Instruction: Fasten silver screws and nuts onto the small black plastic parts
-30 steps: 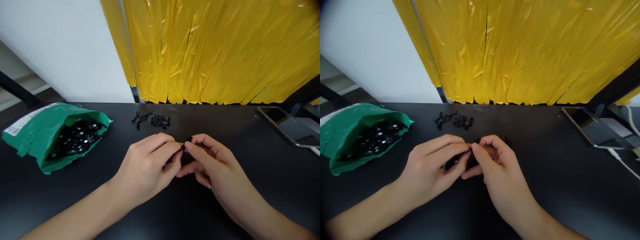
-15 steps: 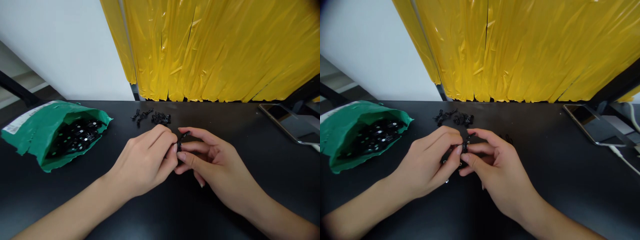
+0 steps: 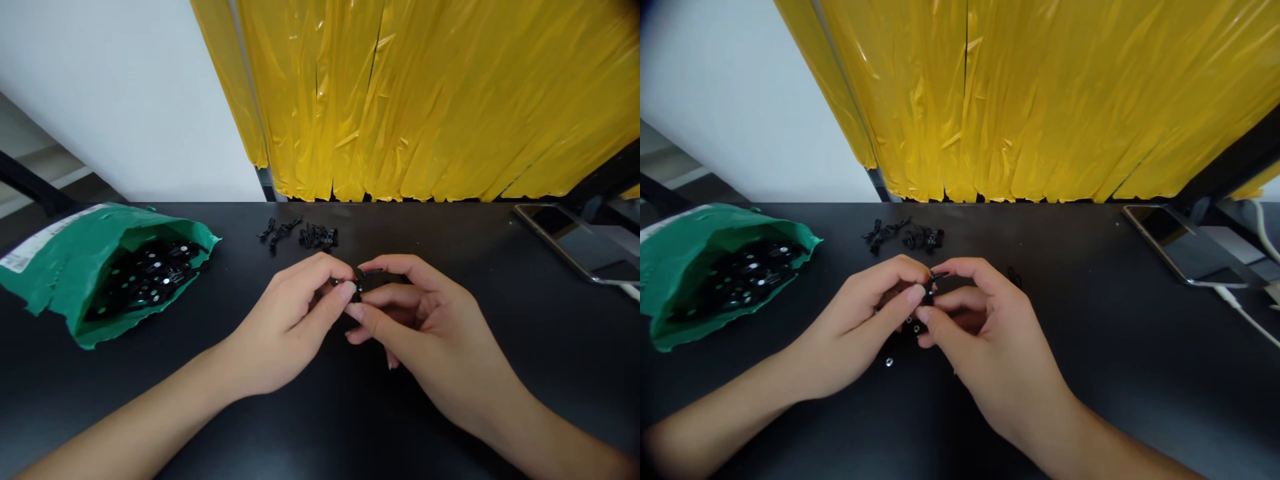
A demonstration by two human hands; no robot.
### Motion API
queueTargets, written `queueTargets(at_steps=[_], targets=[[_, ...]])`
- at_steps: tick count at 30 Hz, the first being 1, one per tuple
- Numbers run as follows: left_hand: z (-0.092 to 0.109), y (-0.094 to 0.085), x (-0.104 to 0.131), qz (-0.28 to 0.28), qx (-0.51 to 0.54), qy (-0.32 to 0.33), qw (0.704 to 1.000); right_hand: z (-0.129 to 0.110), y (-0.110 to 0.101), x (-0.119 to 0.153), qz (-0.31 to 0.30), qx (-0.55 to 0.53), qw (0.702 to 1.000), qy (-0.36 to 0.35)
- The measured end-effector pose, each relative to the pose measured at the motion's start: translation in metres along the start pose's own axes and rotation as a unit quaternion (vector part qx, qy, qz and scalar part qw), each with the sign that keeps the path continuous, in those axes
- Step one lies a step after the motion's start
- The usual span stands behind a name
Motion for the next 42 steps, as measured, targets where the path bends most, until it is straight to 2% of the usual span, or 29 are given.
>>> queueTargets(at_steps=[2, 4, 10, 16, 21, 25, 28, 31, 33, 38, 42], targets=[[-0.003, 0.002, 0.0, -0.013, 0.079, -0.044, 0.996, 0.001, 0.0, 0.0, 0.003, 0.012, 1.0, -0.011], [-0.004, 0.003, 0.001, -0.013, 0.117, -0.061, 0.991, 0.001, 0.0, 0.001, 0.005, 0.019, 1.0, -0.016], [0.001, 0.007, 0.003, 0.018, 0.042, 0.001, 0.999, -0.001, 0.004, 0.006, 0.0, -0.016, 1.0, -0.01], [0.002, 0.009, 0.005, 0.06, 0.089, -0.039, 0.993, -0.002, 0.006, 0.007, -0.002, -0.046, 0.999, -0.006], [0.002, 0.008, 0.006, 0.022, 0.151, -0.078, 0.985, 0.002, 0.003, 0.005, -0.009, -0.041, 0.999, -0.007], [0.001, 0.012, 0.006, 0.022, 0.193, -0.104, 0.976, 0.004, 0.001, 0.004, -0.005, -0.022, 1.0, -0.001], [0.002, 0.015, 0.005, 0.032, 0.158, -0.111, 0.981, 0.003, 0.003, 0.004, -0.006, -0.024, 1.0, -0.002], [0.003, 0.014, 0.005, 0.071, 0.084, -0.1, 0.989, 0.004, 0.004, 0.005, -0.007, -0.028, 1.0, 0.0], [0.004, 0.013, 0.005, 0.081, 0.098, -0.097, 0.987, 0.005, 0.004, 0.004, -0.007, -0.028, 1.0, 0.003], [0.003, 0.012, 0.006, 0.044, 0.189, -0.116, 0.974, 0.006, 0.0, 0.003, 0.001, -0.031, 1.0, -0.001], [0.003, 0.014, 0.006, 0.042, 0.125, -0.109, 0.985, 0.007, 0.002, 0.003, 0.01, -0.02, 1.0, -0.003]])
Point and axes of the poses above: each hand's wrist, its own x-axis away from the middle knuckle, its own y-axis out of the palm, z = x × y, the point moved 1 cm from there along -x, towards the middle knuckle, and after that the axes turned 9 degrees about x, right-handed, at the moved point
